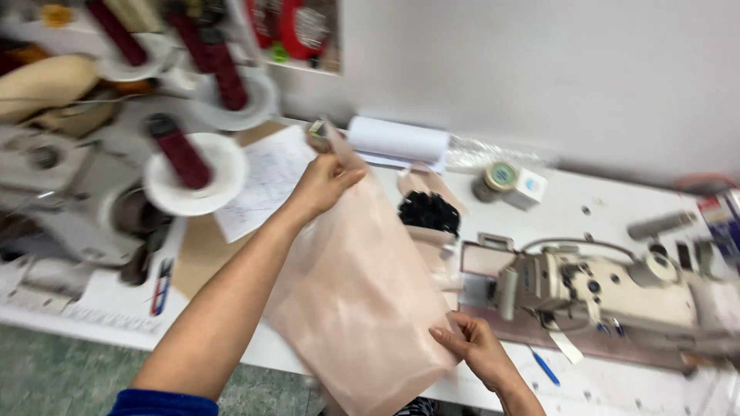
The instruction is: The person handles a piece of light pink fabric, then selects a pink spool of thread from a rack. They place the spool on the sewing machine stand and thread the machine, guiding the thread through the tension discs and needle area.
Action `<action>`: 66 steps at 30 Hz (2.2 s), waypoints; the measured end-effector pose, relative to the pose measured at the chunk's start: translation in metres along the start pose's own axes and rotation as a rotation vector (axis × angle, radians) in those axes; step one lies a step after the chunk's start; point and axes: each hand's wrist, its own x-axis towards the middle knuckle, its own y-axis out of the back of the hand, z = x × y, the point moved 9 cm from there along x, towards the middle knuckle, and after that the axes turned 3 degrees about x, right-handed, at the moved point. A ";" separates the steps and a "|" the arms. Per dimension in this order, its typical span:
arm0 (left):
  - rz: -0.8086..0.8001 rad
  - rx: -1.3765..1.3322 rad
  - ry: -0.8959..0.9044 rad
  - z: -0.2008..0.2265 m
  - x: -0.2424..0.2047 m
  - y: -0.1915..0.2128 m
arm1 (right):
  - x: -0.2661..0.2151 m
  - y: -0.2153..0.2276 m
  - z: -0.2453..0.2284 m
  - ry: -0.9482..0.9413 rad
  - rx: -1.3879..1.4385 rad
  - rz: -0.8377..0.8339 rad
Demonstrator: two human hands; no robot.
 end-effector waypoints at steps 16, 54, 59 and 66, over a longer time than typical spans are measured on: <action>-0.025 -0.273 0.181 -0.035 -0.001 -0.054 | -0.005 0.050 0.054 0.024 -0.061 0.268; 0.001 -0.366 0.203 -0.038 -0.019 0.008 | -0.061 0.073 0.040 0.137 -0.149 0.073; -0.099 -0.467 0.294 -0.055 -0.031 -0.010 | -0.071 0.107 0.036 -0.107 -0.025 0.209; -0.035 -0.169 0.504 -0.122 -0.042 -0.048 | -0.022 0.126 0.034 -0.272 -0.251 0.407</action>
